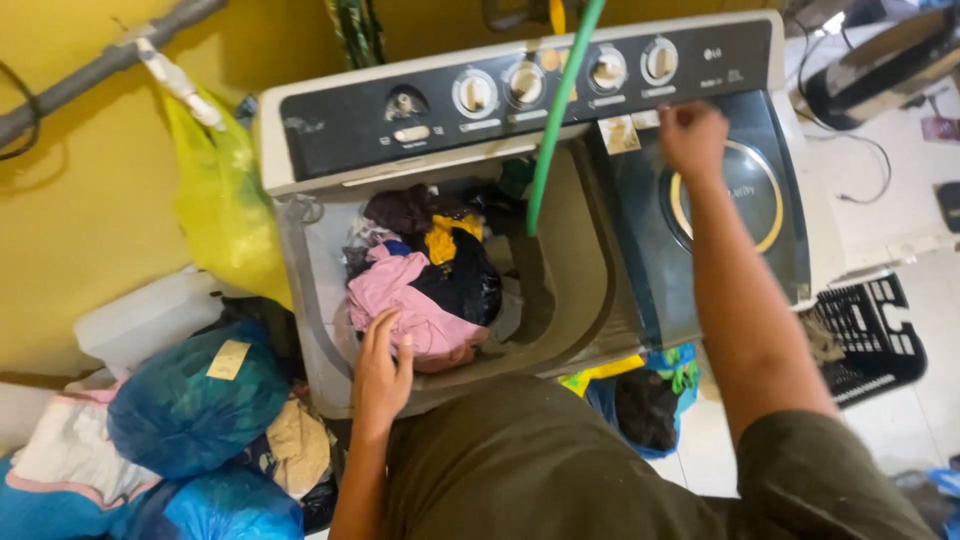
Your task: Loading laundry into a twin-tub washing machine, filling it with water using a hose, and adjusting the control dials to start the wash cycle.
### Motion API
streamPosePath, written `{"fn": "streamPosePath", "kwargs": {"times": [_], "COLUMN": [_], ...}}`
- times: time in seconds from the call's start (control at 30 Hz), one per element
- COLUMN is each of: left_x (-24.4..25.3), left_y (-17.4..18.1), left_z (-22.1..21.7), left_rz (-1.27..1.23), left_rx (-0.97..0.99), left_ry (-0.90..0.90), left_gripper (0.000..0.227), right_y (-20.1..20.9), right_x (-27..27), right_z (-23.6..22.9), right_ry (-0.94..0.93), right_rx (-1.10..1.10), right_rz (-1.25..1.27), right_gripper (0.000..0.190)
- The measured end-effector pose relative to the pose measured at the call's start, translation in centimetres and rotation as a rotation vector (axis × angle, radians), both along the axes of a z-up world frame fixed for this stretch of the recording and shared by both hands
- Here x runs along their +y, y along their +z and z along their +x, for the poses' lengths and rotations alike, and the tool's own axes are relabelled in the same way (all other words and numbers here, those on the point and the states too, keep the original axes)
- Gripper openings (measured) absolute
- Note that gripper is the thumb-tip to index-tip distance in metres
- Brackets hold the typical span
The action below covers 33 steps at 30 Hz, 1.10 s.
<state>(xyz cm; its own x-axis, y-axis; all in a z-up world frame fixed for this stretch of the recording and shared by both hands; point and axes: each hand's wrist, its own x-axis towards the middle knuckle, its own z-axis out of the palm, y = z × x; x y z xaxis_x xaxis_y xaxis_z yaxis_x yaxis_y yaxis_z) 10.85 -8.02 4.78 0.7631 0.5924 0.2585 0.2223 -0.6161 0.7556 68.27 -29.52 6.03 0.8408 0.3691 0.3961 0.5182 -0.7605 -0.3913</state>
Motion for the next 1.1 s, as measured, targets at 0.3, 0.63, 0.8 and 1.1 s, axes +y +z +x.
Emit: {"fn": "streamPosePath", "kwargs": {"times": [0.3, 0.63, 0.8, 1.1], "left_x": [-0.1, 0.2, 0.3, 0.1], "left_y": [2.0, 1.3, 0.6, 0.6], "left_z": [0.0, 0.1, 0.3, 0.4], "left_rz": [-0.125, -0.138, -0.143, -0.109], "left_rx": [0.050, 0.075, 0.082, 0.107], "left_ry": [0.079, 0.079, 0.089, 0.094], "left_gripper": [0.051, 0.050, 0.053, 0.050], "right_y": [7.9, 6.8, 5.9, 13.1], "right_x": [7.5, 8.5, 9.1, 7.5], "right_z": [3.4, 4.3, 7.1, 2.0], "right_ry": [-0.171, -0.289, -0.541, 0.065], "right_rx": [0.298, 0.358, 0.923, 0.171], "right_rz": [-0.428, -0.351, 0.216, -0.848], "right_gripper": [0.064, 0.065, 0.026, 0.049]}}
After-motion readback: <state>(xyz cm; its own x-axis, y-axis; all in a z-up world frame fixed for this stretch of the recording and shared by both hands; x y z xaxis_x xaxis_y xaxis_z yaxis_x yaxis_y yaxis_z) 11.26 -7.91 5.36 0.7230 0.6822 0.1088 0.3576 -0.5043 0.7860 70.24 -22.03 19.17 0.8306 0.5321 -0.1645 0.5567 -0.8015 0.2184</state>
